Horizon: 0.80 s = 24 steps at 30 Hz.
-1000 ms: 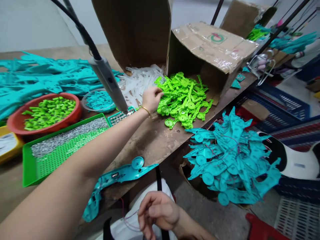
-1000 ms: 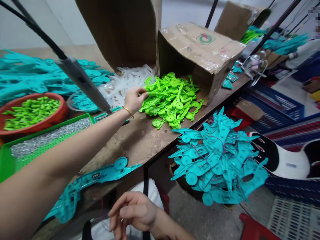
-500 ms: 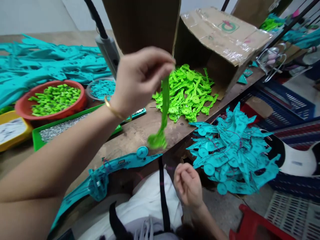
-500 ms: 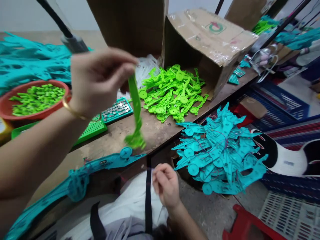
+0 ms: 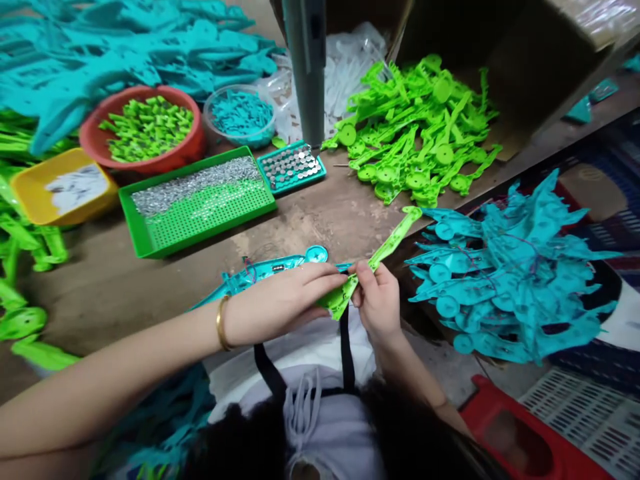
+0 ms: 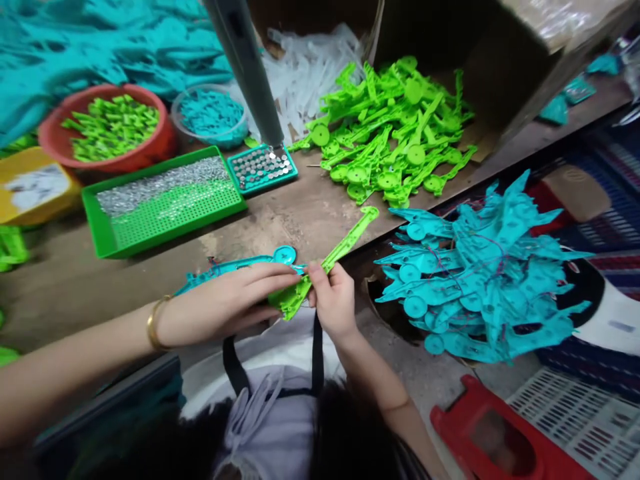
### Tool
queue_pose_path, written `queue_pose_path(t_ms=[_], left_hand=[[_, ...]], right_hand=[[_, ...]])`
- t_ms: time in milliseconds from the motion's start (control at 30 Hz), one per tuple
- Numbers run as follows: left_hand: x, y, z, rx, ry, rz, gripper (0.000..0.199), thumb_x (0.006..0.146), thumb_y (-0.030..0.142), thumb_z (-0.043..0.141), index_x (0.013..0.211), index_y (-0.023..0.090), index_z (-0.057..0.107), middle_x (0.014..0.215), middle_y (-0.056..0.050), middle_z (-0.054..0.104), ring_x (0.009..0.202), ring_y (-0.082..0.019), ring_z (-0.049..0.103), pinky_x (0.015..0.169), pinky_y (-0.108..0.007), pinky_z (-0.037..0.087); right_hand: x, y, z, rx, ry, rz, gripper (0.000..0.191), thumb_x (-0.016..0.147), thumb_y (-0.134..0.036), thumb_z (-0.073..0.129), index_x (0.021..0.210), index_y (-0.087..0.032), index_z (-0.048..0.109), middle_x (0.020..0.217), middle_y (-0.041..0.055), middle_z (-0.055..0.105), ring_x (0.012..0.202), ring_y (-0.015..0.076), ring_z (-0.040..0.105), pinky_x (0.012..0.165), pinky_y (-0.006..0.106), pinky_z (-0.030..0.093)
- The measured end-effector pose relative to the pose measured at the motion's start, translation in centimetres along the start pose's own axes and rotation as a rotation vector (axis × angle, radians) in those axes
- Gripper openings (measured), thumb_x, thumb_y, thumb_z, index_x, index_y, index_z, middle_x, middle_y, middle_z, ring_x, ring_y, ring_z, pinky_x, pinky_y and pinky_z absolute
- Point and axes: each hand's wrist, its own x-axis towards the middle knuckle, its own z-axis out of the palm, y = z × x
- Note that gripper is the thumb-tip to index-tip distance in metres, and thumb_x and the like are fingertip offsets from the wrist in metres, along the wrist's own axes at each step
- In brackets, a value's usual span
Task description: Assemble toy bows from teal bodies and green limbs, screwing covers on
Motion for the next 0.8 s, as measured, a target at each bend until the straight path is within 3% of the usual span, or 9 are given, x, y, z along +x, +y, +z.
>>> queue_pose_path(t_ms=[100, 233, 333, 433, 500, 633, 800], left_hand=[[-0.3, -1.5, 0.5, 0.109, 0.084, -0.042, 0.046, 0.096, 0.028, 0.05, 0.141, 0.02, 0.045, 0.138, -0.015, 0.055, 0.127, -0.024, 0.055, 0.104, -0.037, 0.049], [0.8, -5.6, 0.7, 0.1, 0.107, -0.167, 0.047, 0.09, 0.031, 0.06, 0.135, 0.017, 0.053, 0.131, -0.013, 0.061, 0.122, -0.024, 0.058, 0.104, -0.036, 0.047], [1.6, -7.8, 0.9, 0.044, 0.065, -0.201, 0.048, 0.086, 0.036, 0.066, 0.13, 0.017, 0.059, 0.128, -0.013, 0.063, 0.118, -0.024, 0.06, 0.103, -0.037, 0.047], [2.2, -8.3, 1.2, -0.001, 0.063, -0.186, 0.05, 0.083, 0.038, 0.069, 0.128, 0.017, 0.061, 0.126, -0.012, 0.064, 0.117, -0.024, 0.061, 0.103, -0.036, 0.047], [2.4, -8.1, 1.4, -0.028, 0.055, -0.174, 0.052, 0.082, 0.039, 0.071, 0.128, 0.018, 0.062, 0.125, -0.012, 0.065, 0.117, -0.024, 0.061, 0.103, -0.035, 0.046], [1.9, -7.6, 1.6, -0.057, 0.052, -0.155, 0.051, 0.086, 0.038, 0.066, 0.132, 0.018, 0.059, 0.129, -0.013, 0.063, 0.119, -0.024, 0.059, 0.104, -0.035, 0.045], [1.0, -7.6, 1.9, -0.033, 0.056, -0.176, 0.045, 0.092, 0.032, 0.056, 0.135, 0.019, 0.056, 0.131, -0.011, 0.061, 0.121, -0.022, 0.056, 0.105, -0.034, 0.043]], right_hand=[[0.5, -0.3, 0.5, 0.064, -0.013, -0.001, 0.042, 0.082, -0.057, 0.065, 0.093, -0.016, 0.063, 0.055, -0.0066, 0.056, 0.037, 0.0036, 0.044, 0.033, 0.014, 0.029], [-0.6, 0.3, -0.2, 0.067, 0.099, -0.02, 0.038, 0.089, -0.051, 0.057, 0.105, -0.018, 0.064, 0.085, 0.0016, 0.07, 0.038, 0.0016, 0.045, 0.03, 0.015, 0.028], [-1.4, 1.5, -1.4, -0.07, 0.174, -0.086, 0.035, 0.091, -0.038, 0.057, 0.121, -0.021, 0.061, 0.105, 0.0063, 0.072, 0.044, 0.0021, 0.051, 0.037, 0.016, 0.04], [-1.2, 2.7, -1.8, -0.213, 0.178, -0.115, 0.045, 0.086, -0.036, 0.064, 0.128, -0.022, 0.058, 0.125, 0.012, 0.067, 0.065, 0.0081, 0.064, 0.05, 0.021, 0.052], [-0.6, 3.2, -1.6, -0.264, 0.138, -0.094, 0.048, 0.08, -0.035, 0.07, 0.125, -0.02, 0.06, 0.125, 0.0128, 0.067, 0.077, 0.0124, 0.068, 0.059, 0.024, 0.057], [0.3, 3.9, -0.6, -0.32, 0.161, -0.116, 0.039, 0.079, -0.035, 0.072, 0.112, -0.016, 0.067, 0.103, 0.0096, 0.074, 0.087, 0.0163, 0.069, 0.077, 0.032, 0.06], [0.2, 4.1, -0.4, -0.372, 0.148, -0.122, 0.04, 0.08, -0.037, 0.072, 0.113, -0.016, 0.067, 0.105, 0.0103, 0.074, 0.09, 0.0178, 0.07, 0.081, 0.034, 0.06]])
